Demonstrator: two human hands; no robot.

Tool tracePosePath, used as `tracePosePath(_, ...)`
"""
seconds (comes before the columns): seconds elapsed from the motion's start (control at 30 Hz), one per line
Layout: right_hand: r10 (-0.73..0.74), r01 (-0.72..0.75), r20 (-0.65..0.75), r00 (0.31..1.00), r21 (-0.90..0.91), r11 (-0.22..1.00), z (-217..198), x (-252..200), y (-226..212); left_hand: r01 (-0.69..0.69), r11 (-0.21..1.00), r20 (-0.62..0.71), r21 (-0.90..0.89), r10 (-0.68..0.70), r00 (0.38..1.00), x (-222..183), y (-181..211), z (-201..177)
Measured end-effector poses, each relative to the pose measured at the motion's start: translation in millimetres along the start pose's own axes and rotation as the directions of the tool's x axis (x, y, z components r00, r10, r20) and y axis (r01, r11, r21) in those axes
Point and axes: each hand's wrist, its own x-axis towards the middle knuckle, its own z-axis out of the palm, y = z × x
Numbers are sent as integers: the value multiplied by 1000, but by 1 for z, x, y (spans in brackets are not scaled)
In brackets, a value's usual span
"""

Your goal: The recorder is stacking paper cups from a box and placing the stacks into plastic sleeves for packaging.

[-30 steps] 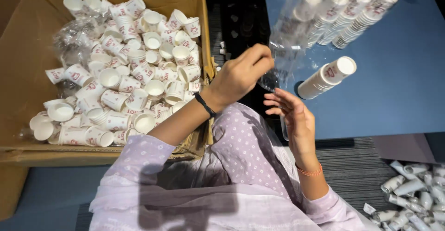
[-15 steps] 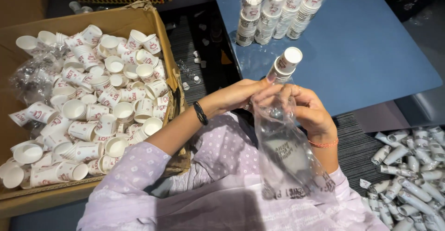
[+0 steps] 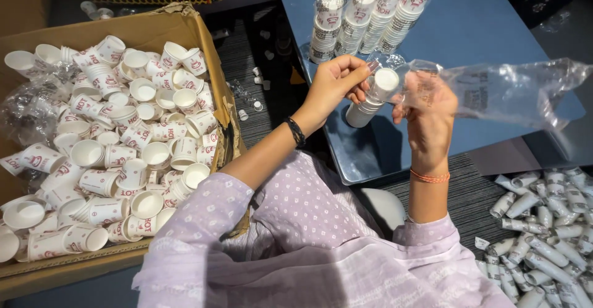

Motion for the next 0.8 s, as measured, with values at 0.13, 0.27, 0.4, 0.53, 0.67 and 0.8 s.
tracePosePath(0.13,233,-224,-88,969,97,970,-25,23,28,-18,999,-84,-27,16,996,8,-20,-3)
tracePosePath(0.27,302,-296,-36,953,118,948,-31,26,43,1,999,-107,-43,-6,994,1,-39,-10)
tracePosePath(0.4,276,-271,-164,947,56,961,-21,22,51,35,999,-151,-4,-35,988,0,-52,-16)
tracePosePath(0.53,75,-100,-155,985,-158,982,-34,16,73,55,996,-201,74,-39,979,-1,-67,-25)
tracePosePath(0.67,40,-94,-189,981,-285,954,-20,13,63,91,990,-221,112,-64,973,-6,-77,-24)
tracePosePath(0.8,106,-150,-202,974,-216,965,-22,17,71,158,959,-276,235,-90,957,-14,-77,-18)
